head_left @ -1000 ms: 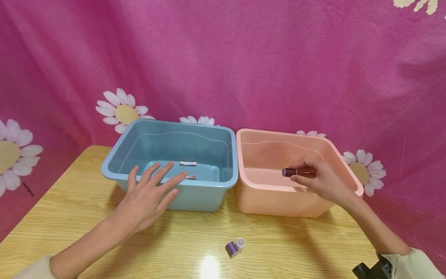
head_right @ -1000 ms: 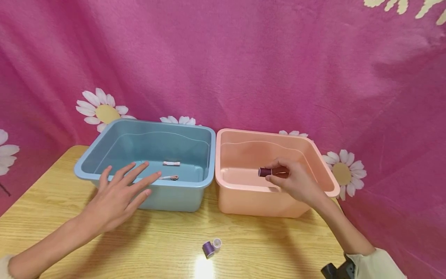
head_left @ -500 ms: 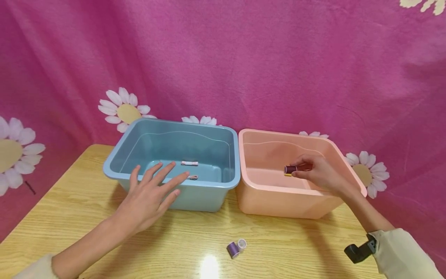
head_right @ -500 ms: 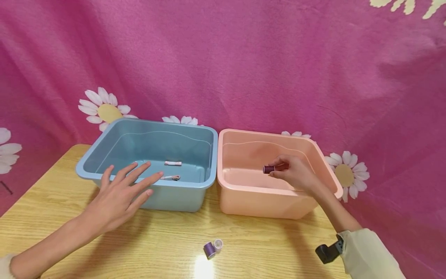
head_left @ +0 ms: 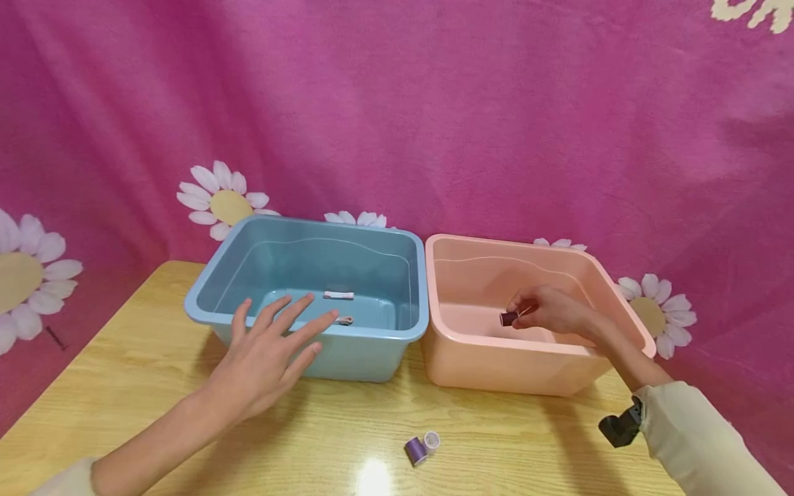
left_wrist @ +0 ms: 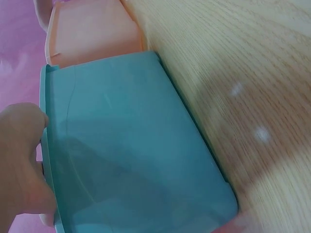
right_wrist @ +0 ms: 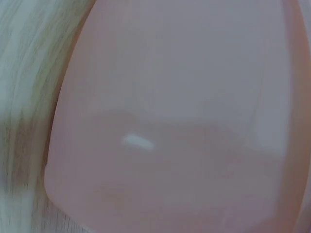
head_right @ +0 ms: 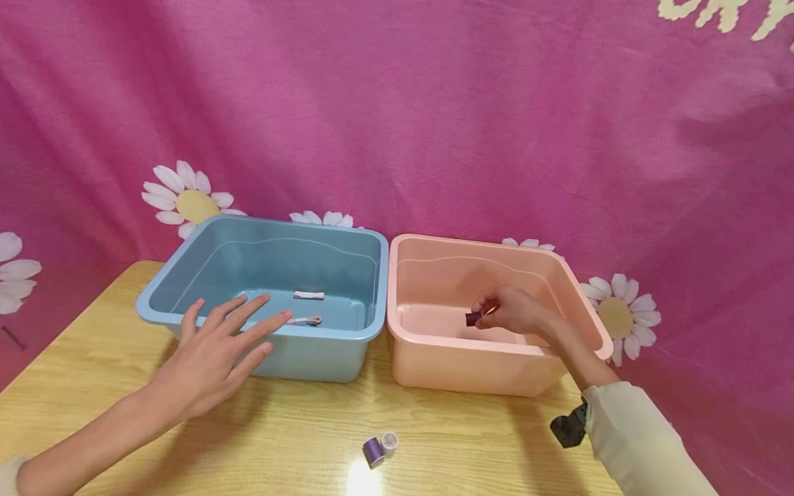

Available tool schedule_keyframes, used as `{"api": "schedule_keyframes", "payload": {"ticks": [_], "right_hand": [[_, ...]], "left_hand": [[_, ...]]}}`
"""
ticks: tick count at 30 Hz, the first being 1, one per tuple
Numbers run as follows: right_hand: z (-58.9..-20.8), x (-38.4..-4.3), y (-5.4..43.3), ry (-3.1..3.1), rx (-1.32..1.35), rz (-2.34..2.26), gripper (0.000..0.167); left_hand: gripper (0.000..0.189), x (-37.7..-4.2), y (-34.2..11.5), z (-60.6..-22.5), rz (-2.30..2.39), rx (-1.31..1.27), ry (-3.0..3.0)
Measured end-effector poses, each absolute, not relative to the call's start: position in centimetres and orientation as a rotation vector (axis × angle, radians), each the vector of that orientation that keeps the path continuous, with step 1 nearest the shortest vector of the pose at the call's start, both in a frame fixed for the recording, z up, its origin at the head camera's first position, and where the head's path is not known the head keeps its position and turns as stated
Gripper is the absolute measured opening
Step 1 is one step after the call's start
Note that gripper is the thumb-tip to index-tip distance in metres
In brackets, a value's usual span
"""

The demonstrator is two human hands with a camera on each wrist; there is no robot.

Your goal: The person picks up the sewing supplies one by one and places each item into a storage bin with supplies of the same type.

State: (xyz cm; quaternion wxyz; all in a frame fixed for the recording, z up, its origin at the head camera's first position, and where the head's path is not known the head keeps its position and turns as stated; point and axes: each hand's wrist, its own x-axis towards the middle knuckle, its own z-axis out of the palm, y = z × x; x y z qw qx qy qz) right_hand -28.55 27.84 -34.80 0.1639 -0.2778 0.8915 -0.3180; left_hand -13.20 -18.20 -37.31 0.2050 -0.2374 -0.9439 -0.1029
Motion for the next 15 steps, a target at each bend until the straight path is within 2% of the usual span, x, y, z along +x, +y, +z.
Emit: {"api": "schedule_keyframes", "payload": {"ticks": [15], "right_hand": [[-35.8, -30.4, 26.9, 2.556, -0.791, -0.762, 0.016]], "left_hand": [[0.053, -13.1, -18.3, -37.5, -0.28, -0.665, -2.629]]}}
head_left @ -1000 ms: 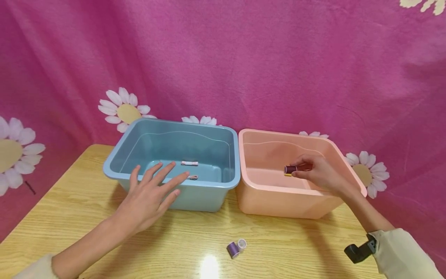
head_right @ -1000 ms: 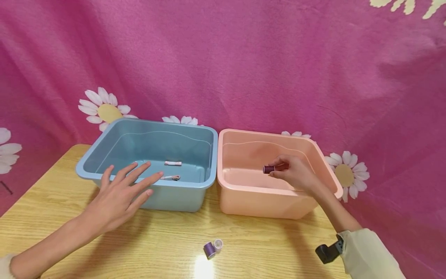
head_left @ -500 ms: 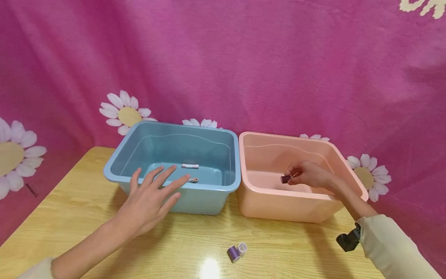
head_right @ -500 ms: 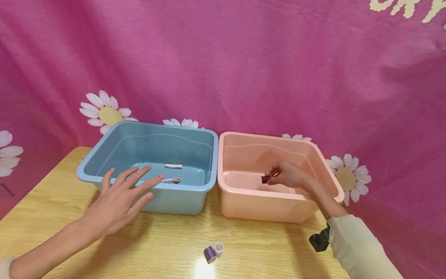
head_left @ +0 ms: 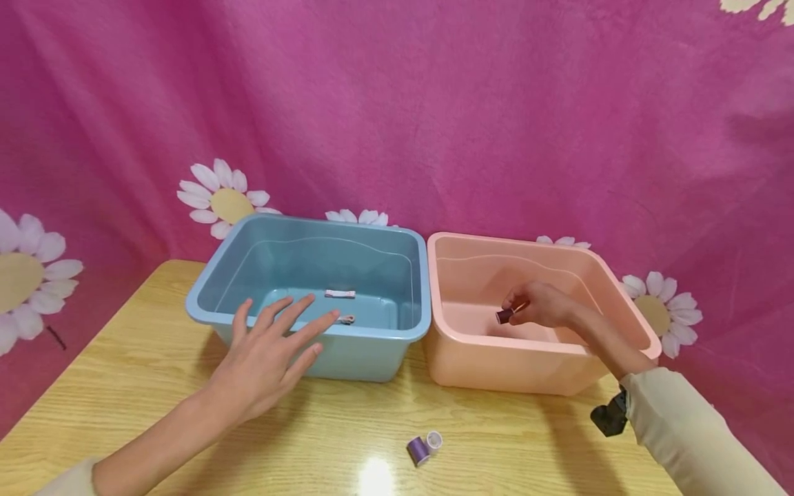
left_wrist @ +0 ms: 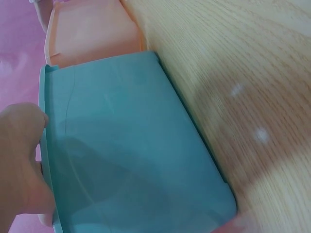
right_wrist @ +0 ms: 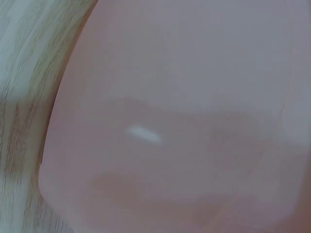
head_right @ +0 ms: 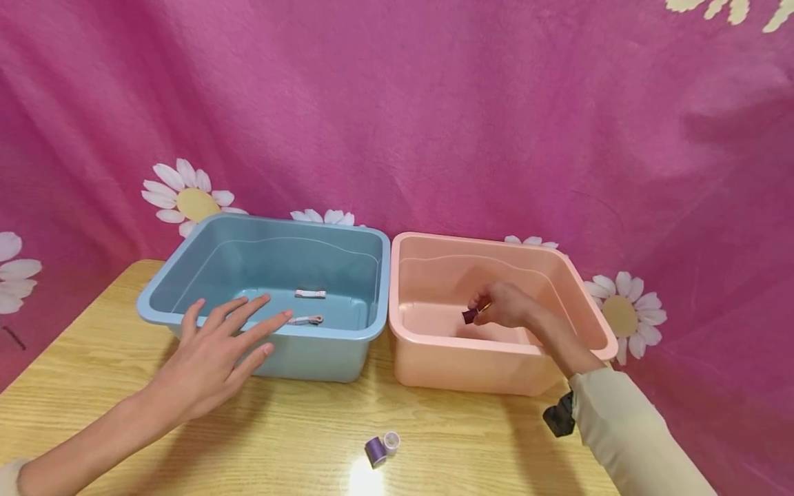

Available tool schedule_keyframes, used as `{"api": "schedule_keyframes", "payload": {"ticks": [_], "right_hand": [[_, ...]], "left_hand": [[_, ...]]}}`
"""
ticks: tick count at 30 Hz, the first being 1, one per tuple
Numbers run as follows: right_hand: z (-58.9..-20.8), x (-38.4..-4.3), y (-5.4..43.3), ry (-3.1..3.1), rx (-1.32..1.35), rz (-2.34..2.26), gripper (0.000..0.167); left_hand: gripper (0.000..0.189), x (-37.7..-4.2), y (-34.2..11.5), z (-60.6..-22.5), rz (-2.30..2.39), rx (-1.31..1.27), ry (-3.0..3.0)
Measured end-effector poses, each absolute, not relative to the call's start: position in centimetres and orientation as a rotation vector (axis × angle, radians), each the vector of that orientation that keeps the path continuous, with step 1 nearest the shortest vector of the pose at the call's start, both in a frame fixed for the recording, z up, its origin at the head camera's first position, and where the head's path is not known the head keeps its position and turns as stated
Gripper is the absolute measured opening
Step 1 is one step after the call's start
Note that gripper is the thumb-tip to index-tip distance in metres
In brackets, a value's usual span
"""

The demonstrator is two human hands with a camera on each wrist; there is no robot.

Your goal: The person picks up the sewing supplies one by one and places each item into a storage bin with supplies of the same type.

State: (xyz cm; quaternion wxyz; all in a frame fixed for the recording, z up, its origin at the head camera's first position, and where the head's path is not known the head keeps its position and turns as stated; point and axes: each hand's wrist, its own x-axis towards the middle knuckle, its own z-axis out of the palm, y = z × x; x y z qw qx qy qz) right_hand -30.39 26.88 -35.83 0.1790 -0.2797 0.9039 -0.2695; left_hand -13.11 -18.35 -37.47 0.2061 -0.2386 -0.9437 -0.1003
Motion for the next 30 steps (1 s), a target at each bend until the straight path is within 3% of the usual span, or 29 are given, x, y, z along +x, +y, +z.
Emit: {"api": "schedule_keyframes", "payload": {"ticks": [18, 30], "right_hand": [[-35.9, -30.5, 26.7, 2.567, -0.791, -0.841, 0.016], [-34.5, -29.5, 26.6, 2.639, -0.788, -0.972, 0.031]], "left_hand": [[0.055, -13.1, -18.4, -37.5, -0.275, -0.668, -2.608], [0.055, -13.1, -18.4, -37.6, -0.274, -0.678, -2.587]]}}
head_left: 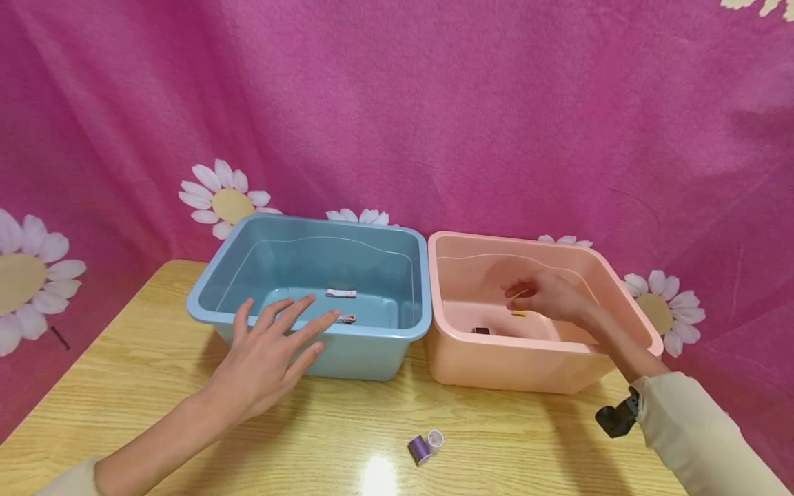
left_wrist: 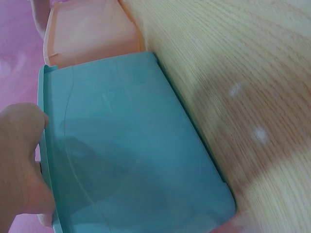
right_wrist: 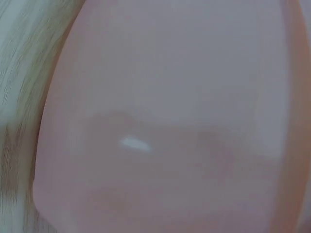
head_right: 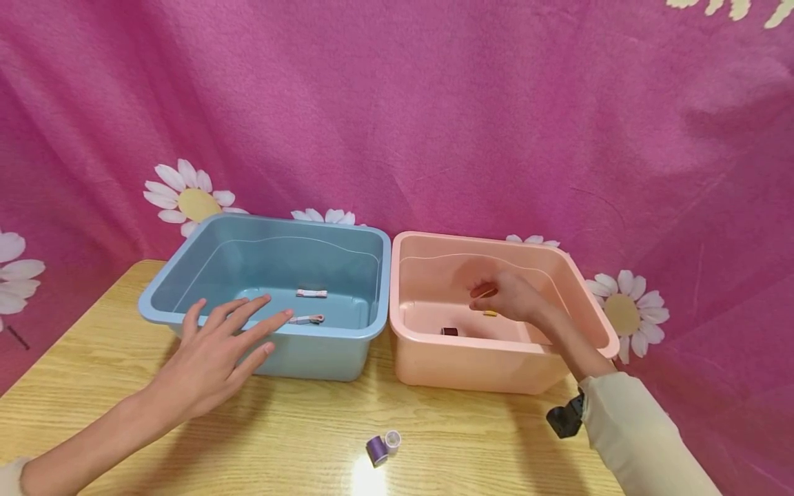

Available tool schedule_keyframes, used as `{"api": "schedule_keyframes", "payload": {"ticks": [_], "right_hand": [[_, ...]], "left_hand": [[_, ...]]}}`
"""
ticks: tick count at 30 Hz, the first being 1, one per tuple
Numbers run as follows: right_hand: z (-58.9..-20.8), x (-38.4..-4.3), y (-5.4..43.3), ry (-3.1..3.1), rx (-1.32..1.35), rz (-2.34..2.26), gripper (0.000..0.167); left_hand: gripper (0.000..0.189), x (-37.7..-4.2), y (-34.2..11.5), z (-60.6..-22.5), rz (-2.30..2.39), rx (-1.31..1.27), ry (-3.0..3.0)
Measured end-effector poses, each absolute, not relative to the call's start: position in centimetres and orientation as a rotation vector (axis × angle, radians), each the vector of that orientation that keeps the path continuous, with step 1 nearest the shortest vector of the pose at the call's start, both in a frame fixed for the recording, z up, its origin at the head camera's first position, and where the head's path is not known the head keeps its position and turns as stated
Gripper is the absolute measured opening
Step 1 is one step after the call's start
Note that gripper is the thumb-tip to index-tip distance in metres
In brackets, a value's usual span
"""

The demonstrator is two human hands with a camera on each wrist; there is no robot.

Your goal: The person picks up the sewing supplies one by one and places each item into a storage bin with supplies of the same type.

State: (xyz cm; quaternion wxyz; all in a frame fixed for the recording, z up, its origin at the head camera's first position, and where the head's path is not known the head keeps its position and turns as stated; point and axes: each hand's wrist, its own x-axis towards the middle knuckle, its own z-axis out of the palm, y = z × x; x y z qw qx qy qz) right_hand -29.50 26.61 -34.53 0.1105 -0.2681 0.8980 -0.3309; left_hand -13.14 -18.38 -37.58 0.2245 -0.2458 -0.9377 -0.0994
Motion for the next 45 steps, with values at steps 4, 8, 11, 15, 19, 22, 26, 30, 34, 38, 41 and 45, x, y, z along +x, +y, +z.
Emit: {"api": "schedule_keyframes", "payload": {"ticks": [4, 8, 11, 15, 19, 22, 26, 30, 34, 38, 41, 45], "right_hand": [[-33.3, -28.6, 26.4, 2.704, -0.776, -0.986, 0.03], [-31.8, -27.4, 25.7, 2.693, -0.759, -1.062, 0.031], [-30.9, -26.2, 25.0, 2.672, -0.794, -1.128, 0.029], [-30.4, -24.2, 24.0, 2.654, -0.843, -1.219, 0.025], [-30.4, -22.3, 23.2, 2.63, -0.971, -1.299, 0.022], [-30.5, -20.7, 22.8, 2.629, -1.064, -1.337, 0.022], [-30.7, -18.3, 22.3, 2.653, -1.064, -1.402, 0.024], [-31.6, -16.0, 21.6, 2.67, -1.168, -1.416, 0.028], [-33.3, -14.3, 21.0, 2.669, -1.275, -1.392, 0.032], [-35.4, -13.3, 20.7, 2.648, -1.243, -1.358, 0.031], [-37.2, -13.0, 20.5, 2.611, -1.183, -1.331, 0.027], [-39.8, -13.1, 20.2, 2.523, -1.115, -1.324, 0.025]], "left_hand": [[0.055, -13.1, -18.3, -37.6, -0.272, -0.676, -2.593], [0.055, -13.2, -18.3, -37.5, -0.272, -0.671, -2.596], [0.056, -13.2, -18.3, -37.6, -0.274, -0.668, -2.597], [0.056, -13.1, -18.3, -37.6, -0.269, -0.671, -2.591], [0.056, -13.1, -18.3, -37.7, -0.267, -0.675, -2.582], [0.056, -13.0, -18.2, -37.7, -0.269, -0.677, -2.578], [0.056, -13.0, -18.1, -37.7, -0.271, -0.674, -2.582], [0.056, -13.1, -18.2, -37.6, -0.269, -0.666, -2.588], [0.056, -13.1, -18.2, -37.6, -0.265, -0.67, -2.58], [0.054, -13.1, -18.3, -37.6, -0.267, -0.68, -2.558], [0.052, -13.1, -18.3, -37.7, -0.271, -0.688, -2.546], [0.052, -13.1, -18.3, -37.8, -0.275, -0.689, -2.543]]}}
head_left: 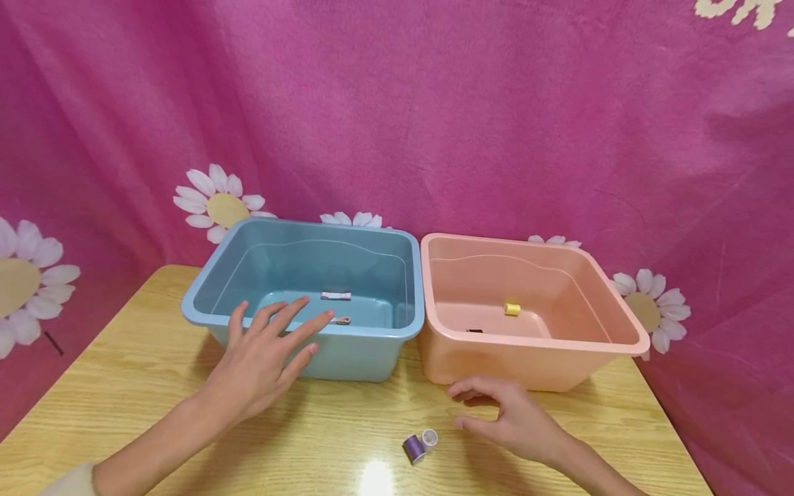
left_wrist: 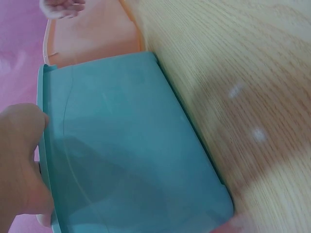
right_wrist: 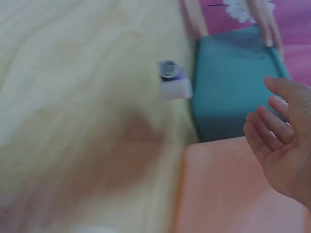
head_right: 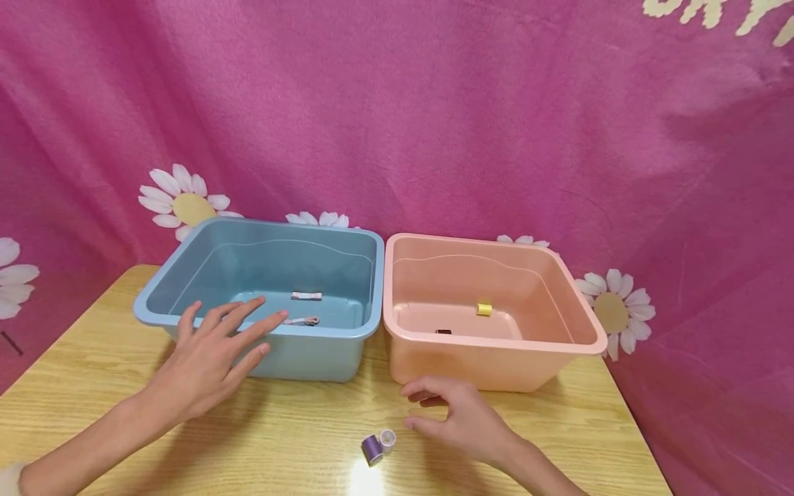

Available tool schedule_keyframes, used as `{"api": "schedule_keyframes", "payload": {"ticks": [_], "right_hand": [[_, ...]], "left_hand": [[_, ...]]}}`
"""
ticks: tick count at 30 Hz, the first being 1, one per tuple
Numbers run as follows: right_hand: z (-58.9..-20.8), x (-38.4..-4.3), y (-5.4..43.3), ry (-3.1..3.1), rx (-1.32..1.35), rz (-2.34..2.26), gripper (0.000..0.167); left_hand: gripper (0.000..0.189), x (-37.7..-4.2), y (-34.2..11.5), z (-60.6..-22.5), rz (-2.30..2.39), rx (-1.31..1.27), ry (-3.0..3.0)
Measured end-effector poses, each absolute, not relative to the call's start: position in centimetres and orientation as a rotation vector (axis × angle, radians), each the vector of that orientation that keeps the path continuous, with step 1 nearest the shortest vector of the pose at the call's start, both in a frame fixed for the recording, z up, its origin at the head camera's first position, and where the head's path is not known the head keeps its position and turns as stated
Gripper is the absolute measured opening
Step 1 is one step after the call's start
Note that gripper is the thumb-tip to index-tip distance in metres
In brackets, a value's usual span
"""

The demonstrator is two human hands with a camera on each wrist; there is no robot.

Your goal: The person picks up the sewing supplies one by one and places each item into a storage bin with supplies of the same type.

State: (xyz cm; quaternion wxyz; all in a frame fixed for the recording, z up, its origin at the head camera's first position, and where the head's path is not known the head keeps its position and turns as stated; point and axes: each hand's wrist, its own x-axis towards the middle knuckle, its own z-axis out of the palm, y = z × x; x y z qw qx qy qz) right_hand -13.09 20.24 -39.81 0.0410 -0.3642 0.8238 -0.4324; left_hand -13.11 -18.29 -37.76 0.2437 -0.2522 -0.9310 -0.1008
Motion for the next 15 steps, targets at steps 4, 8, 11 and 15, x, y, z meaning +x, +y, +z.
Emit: {"api": "schedule_keyframes", "payload": {"ticks": [4, 8, 11, 15], "right_hand": [[-42.1, -13.3, 19.7, 2.431, -1.033, -1.349, 0.028], [-44.1, -13.2, 19.2, 2.35, -0.949, -1.368, 0.031], [-45.0, -13.0, 18.9, 2.292, -0.93, -1.383, 0.032], [-45.7, -13.1, 18.8, 2.25, -0.941, -1.396, 0.032]], "left_hand": [[0.053, -13.2, -18.3, -37.7, -0.266, -0.682, -2.559], [0.056, -13.2, -18.3, -37.7, -0.249, -0.681, -2.568], [0.058, -13.1, -18.2, -37.7, -0.24, -0.68, -2.571], [0.058, -13.1, -18.2, -37.7, -0.248, -0.677, -2.57]]}}
